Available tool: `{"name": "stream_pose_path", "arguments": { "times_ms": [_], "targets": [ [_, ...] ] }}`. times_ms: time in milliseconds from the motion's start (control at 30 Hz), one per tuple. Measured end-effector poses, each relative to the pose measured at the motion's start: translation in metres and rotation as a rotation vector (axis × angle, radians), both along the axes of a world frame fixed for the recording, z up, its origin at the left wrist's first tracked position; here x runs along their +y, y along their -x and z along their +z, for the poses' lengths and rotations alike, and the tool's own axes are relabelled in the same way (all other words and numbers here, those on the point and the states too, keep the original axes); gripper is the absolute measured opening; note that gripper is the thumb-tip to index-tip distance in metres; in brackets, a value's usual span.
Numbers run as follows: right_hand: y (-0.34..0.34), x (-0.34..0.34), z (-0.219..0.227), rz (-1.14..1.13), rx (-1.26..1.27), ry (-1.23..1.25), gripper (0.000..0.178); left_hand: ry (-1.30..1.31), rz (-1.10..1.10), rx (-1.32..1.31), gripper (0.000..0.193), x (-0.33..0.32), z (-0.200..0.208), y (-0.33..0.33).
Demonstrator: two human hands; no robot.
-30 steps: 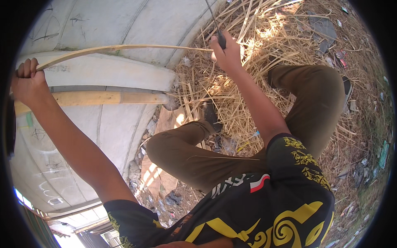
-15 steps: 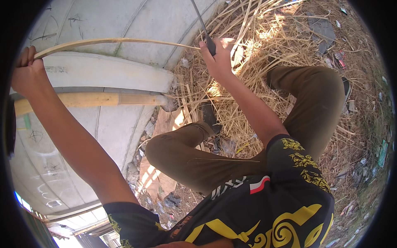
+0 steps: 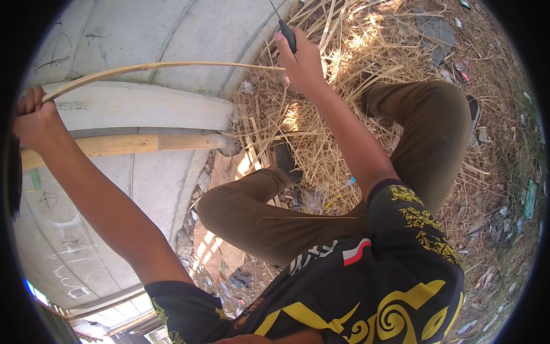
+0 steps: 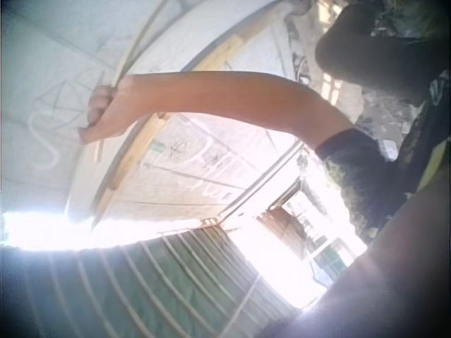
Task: The person sits on the ground and uses a knife to split a long bamboo stick into thin strips. They hold the bamboo with one hand and use the knife to carefully shave and separate the material into fine strands.
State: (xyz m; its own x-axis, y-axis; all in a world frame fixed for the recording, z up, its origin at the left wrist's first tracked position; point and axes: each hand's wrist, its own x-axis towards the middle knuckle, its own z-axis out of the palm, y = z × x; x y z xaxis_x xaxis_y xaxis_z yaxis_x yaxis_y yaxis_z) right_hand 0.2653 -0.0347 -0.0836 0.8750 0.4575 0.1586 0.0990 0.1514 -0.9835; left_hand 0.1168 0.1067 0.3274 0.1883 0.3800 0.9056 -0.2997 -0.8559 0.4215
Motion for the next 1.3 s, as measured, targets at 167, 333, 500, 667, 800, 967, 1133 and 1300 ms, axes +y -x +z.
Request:
{"name": "stream_pose_path", "arguments": {
  "times_ms": [167, 333, 500, 667, 800, 967, 1133, 1300],
  "targets": [
    [0.029, 0.013, -0.192, 0.115, -0.077, 0.391, 0.057, -0.362, 0.155, 0.15, 0.041, -0.008, 0.001, -0.015],
    [0.007, 0.022, -0.114, 0.359, 0.11, 0.589, 0.05, -0.168, 0.005, 0.19, 0.04, 0.039, 0.025, 0.01],
    [0.02, 0.017, 0.01, 0.157, 0.072, -0.101, 0.044, -0.578, 0.35, 0.323, 0.039, 0.023, 0.003, 0.015],
    [0.03, 0.015, -0.172, 0.216, 0.12, 0.413, 0.05, -0.427, 0.181, 0.212, 0.04, 0.001, 0.0, -0.012],
    [0.038, 0.013, -0.166, 0.266, 0.27, 0.683, 0.062, 0.164, -0.192, -0.117, 0.035, -0.024, -0.002, -0.02],
    [0.033, 0.022, -0.045, 0.253, 0.09, 0.51, 0.062, 0.137, -0.175, -0.083, 0.038, -0.015, -0.004, -0.003],
    [0.043, 0.018, -0.082, 0.253, -0.2, 0.16, 0.062, 0.164, -0.145, -0.06, 0.041, 0.0, -0.001, 0.013],
    [0.018, 0.006, -0.187, 0.356, 0.278, 0.694, 0.076, 0.202, -0.209, -0.068, 0.037, -0.009, -0.006, 0.005]
  ]
}}
